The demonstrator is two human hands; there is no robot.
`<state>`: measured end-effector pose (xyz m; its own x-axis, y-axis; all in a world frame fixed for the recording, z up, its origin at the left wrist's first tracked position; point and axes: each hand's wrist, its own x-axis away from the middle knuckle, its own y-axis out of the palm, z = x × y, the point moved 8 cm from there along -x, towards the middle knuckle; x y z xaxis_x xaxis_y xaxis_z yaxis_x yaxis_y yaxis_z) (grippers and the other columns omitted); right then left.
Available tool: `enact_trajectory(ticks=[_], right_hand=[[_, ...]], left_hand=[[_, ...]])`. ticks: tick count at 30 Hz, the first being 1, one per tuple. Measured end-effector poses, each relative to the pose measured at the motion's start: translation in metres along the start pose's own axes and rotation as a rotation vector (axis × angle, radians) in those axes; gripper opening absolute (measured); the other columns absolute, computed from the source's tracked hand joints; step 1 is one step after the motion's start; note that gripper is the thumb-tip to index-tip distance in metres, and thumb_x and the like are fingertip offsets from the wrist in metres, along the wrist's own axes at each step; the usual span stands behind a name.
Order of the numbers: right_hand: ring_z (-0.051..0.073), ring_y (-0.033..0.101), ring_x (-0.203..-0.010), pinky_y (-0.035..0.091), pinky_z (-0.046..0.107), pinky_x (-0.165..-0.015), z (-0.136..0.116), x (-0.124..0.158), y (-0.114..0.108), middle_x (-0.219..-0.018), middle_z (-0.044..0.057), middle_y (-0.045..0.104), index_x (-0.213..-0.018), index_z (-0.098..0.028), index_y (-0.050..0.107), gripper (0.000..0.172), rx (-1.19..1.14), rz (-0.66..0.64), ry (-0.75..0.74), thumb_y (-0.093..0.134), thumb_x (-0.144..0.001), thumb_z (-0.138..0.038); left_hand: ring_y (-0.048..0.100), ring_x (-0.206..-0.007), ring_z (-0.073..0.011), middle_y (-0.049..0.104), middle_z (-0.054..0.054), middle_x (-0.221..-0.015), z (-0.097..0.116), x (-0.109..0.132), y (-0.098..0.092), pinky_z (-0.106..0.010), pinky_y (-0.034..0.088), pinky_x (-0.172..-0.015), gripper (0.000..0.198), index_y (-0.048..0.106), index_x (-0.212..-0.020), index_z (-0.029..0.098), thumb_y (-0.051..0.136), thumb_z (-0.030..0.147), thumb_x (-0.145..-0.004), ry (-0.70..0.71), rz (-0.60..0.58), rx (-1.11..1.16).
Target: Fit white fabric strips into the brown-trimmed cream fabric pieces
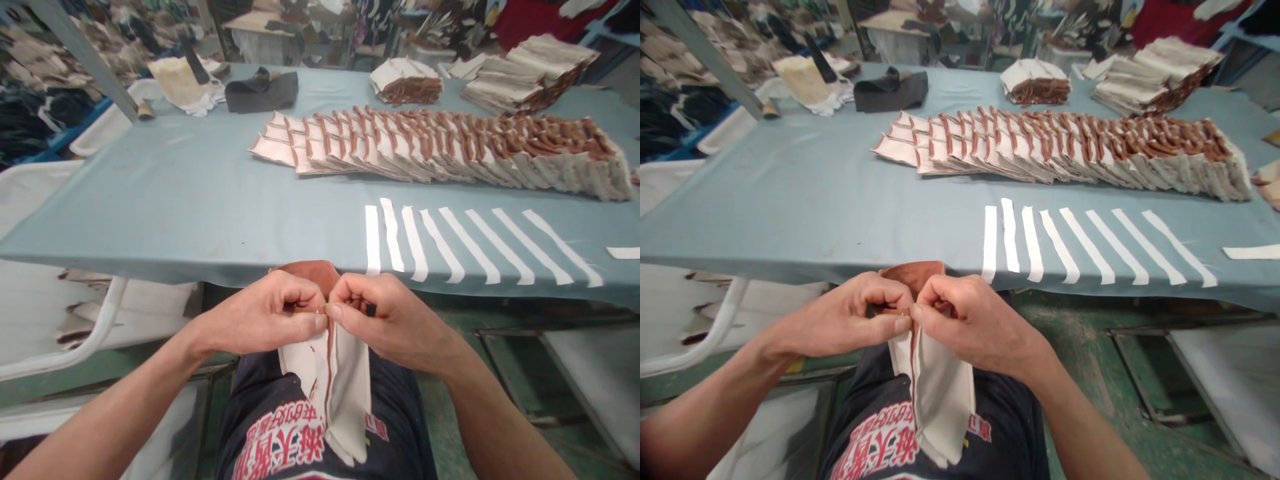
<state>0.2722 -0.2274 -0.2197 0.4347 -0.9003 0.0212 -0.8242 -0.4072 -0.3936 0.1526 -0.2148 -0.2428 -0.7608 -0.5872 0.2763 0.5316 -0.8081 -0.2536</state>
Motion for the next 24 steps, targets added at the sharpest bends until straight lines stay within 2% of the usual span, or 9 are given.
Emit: enact_trajectory(ticks=[4,8,14,19,24], right_hand=[[0.007,0.046,-0.053,0.033,0.022,-0.051,0.0,-0.001,0.0,-0.06,-0.006,0.054,-0.072,-0.019,0.056,0.02,0.073,0.018,-0.026,0.057,-0.092,-0.019],[0.007,0.047,-0.057,0.034,0.022,-0.055,0.003,-0.002,0.0,-0.065,-0.006,0.058,-0.076,-0.018,0.058,0.021,0.116,0.061,-0.123,0.058,-0.097,-0.021],[0.007,0.046,-0.055,0.034,0.022,-0.052,0.006,-0.001,0.001,-0.065,-0.006,0.058,-0.078,-0.019,0.059,0.021,0.037,0.071,-0.152,0.063,-0.097,-0.026],[0.008,0.049,-0.057,0.037,0.022,-0.055,0.0,0.0,0.003,-0.066,-0.006,0.059,-0.077,-0.019,0.058,0.021,0.067,0.099,-0.17,0.065,-0.096,-0.025],[0.008,0.047,-0.055,0.038,0.022,-0.054,0.007,-0.003,0.006,-0.064,-0.006,0.059,-0.078,-0.02,0.058,0.021,0.075,0.098,-0.162,0.064,-0.097,-0.026]], left_hand=[[0.034,-0.057,-0.0075,0.039,0.007,-0.061,0.012,0.002,-0.002,-0.022,0.025,-0.051,0.015,0.053,-0.066,0.016,0.052,0.015,-0.081,0.067,0.145,-0.156],[0.03,-0.054,-0.0068,0.034,0.008,-0.058,0.019,0.006,-0.003,-0.021,0.022,-0.049,0.012,0.047,-0.063,0.018,0.049,0.011,-0.073,0.145,0.279,-0.272],[0.035,-0.058,-0.0086,0.04,0.007,-0.063,0.004,0.003,0.004,-0.021,0.031,-0.051,0.007,0.047,-0.069,0.019,0.048,0.022,-0.076,0.089,0.16,0.072],[0.028,-0.057,-0.0079,0.033,0.009,-0.06,0.002,0.005,0.003,-0.022,0.025,-0.05,0.011,0.045,-0.065,0.02,0.051,0.022,-0.074,0.033,0.175,0.092],[0.029,-0.057,-0.0077,0.033,0.009,-0.061,-0.003,0.006,0.004,-0.021,0.025,-0.05,0.011,0.041,-0.064,0.021,0.049,0.017,-0.071,0.024,0.205,0.097]])
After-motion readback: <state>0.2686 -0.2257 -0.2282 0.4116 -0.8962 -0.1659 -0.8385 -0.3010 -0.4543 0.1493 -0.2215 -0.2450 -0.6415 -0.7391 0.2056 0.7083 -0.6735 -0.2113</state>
